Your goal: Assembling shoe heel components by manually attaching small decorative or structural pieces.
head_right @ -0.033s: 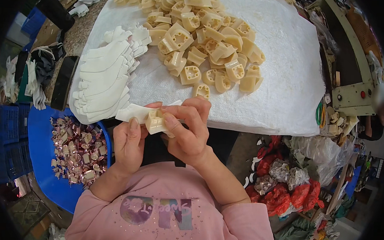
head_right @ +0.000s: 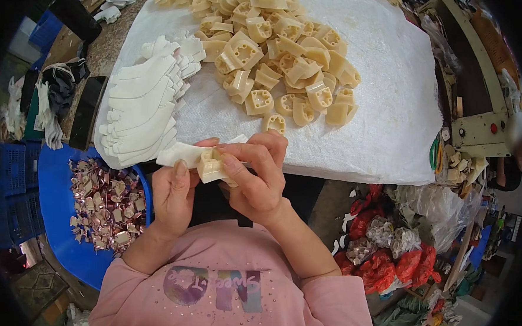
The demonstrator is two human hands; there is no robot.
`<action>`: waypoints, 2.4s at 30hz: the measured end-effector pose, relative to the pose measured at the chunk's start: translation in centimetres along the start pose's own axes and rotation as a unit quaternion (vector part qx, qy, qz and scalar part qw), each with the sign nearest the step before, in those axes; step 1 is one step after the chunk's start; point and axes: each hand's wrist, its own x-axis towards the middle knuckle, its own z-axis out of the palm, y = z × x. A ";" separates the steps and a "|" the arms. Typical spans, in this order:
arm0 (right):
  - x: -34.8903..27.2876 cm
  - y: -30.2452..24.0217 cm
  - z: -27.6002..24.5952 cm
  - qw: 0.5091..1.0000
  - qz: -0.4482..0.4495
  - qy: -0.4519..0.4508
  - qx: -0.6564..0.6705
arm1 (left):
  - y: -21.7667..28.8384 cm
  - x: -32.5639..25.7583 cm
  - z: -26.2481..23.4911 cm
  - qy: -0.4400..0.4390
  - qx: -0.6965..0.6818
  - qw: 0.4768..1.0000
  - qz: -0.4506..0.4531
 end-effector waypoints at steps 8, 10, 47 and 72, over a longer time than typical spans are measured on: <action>2.5 -1.8 -1.9 0.977 0.040 -0.160 -0.139 | 1.2 0.7 -1.2 0.063 0.257 0.964 0.039; 2.8 -2.0 -2.1 0.968 0.064 -0.192 -0.149 | 0.7 0.7 -0.9 0.048 0.275 0.960 0.036; 1.0 -0.1 -3.1 0.935 0.183 -0.254 0.165 | -1.9 1.3 -1.1 -0.052 0.304 0.930 0.199; -1.2 -2.4 -2.1 0.789 0.485 -0.015 0.377 | -1.3 1.1 -1.8 0.004 0.217 0.938 0.272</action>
